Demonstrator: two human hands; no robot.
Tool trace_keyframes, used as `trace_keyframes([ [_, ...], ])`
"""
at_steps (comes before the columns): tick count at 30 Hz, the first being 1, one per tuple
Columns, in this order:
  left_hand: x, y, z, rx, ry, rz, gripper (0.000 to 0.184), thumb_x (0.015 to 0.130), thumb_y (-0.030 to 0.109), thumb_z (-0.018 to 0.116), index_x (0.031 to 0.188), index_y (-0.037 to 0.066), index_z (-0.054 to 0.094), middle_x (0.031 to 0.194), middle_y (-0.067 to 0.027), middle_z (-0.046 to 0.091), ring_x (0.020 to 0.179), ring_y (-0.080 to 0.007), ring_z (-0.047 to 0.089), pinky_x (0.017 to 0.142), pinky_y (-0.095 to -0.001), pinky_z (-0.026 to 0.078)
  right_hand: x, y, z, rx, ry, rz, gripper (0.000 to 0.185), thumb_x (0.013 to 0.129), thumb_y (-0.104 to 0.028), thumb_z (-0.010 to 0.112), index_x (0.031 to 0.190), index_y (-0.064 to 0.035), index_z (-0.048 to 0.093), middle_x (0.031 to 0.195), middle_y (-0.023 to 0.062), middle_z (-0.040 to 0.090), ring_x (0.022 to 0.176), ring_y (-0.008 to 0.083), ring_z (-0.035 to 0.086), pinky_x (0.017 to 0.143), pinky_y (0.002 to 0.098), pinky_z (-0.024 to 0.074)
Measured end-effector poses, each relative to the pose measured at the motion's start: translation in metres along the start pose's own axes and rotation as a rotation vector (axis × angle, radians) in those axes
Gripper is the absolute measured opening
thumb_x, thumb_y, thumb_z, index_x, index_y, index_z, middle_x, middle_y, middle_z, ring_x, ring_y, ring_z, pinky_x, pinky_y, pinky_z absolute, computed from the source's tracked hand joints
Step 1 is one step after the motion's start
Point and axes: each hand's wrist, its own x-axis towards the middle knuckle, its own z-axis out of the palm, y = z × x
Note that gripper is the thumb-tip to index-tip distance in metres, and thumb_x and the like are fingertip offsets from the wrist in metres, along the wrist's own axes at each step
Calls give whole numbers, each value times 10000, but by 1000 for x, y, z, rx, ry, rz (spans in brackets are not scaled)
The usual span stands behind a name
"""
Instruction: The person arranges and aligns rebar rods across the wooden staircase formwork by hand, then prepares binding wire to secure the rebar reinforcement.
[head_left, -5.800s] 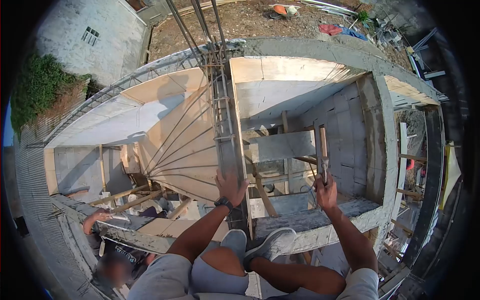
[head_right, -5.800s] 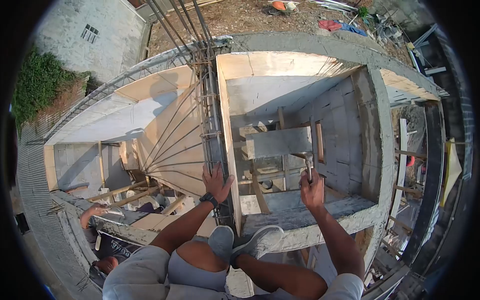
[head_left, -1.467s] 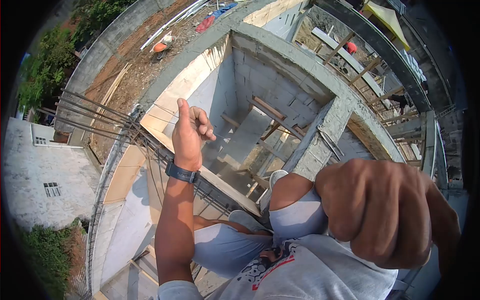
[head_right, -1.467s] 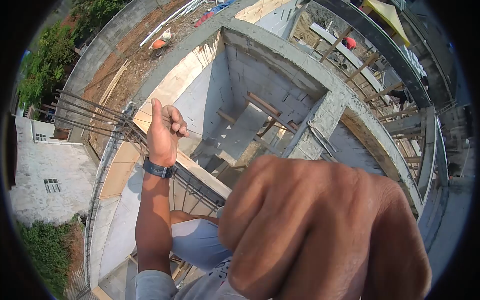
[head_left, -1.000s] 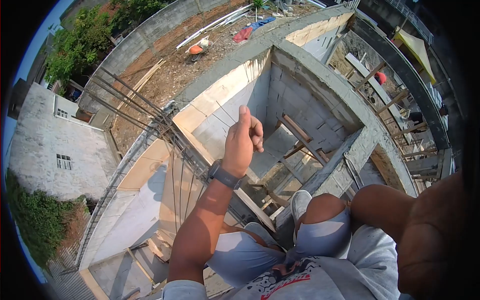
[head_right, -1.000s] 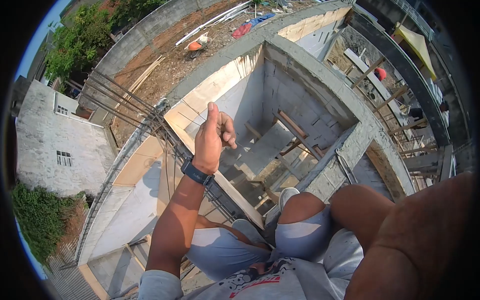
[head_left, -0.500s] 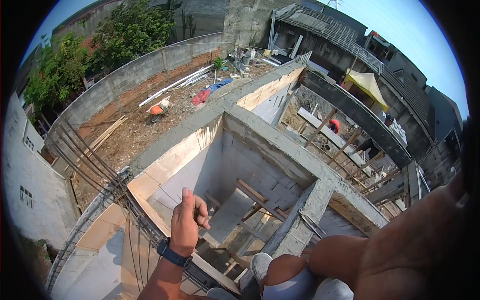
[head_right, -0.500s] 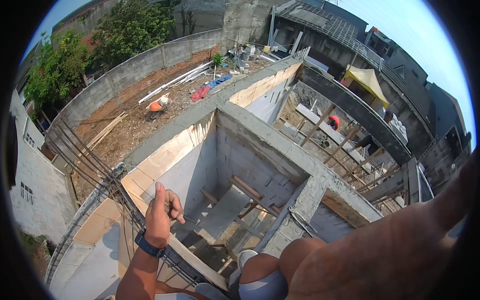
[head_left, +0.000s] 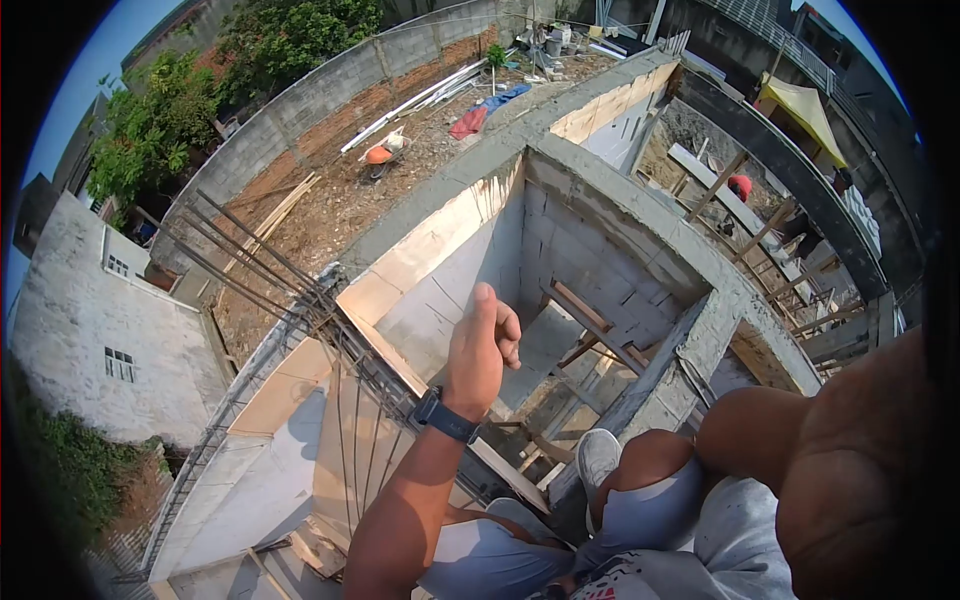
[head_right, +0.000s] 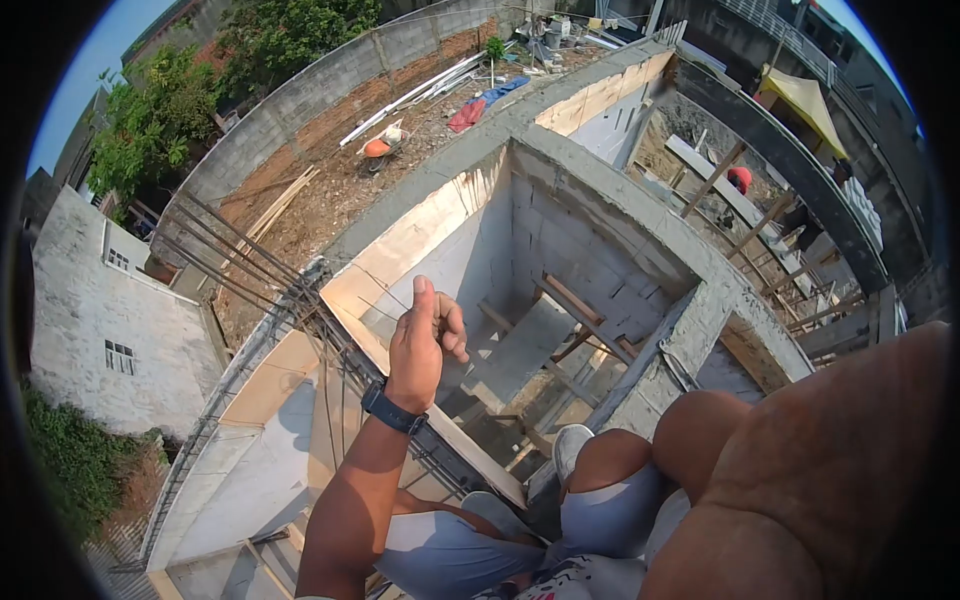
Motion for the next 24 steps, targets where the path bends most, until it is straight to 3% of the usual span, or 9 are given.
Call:
trace_keyframes([
  [18,5,-7,18,-54,-157,24,670,1040,643,311,748,84,539,589,14,453,543,-98,491,555,-263,492,0,8,18,-198,-70,22,454,937,-242,687,1284,25,567,1169,168,594,1032,280,587,931,389,450],
  [21,3,-2,25,-81,-141,-22,662,1037,649,314,759,92,539,591,14,461,543,-98,496,558,-266,498,-14,24,25,-333,-133,152,470,939,-240,694,1299,32,565,1189,175,594,1053,289,591,950,395,454],
  [24,8,-6,34,-110,-156,-78,662,1028,667,322,764,99,534,604,7,447,573,-129,504,592,-292,486,-64,43,37,-372,-228,448,486,940,-239,701,1315,39,564,1209,182,595,1075,297,595,969,402,458],
])
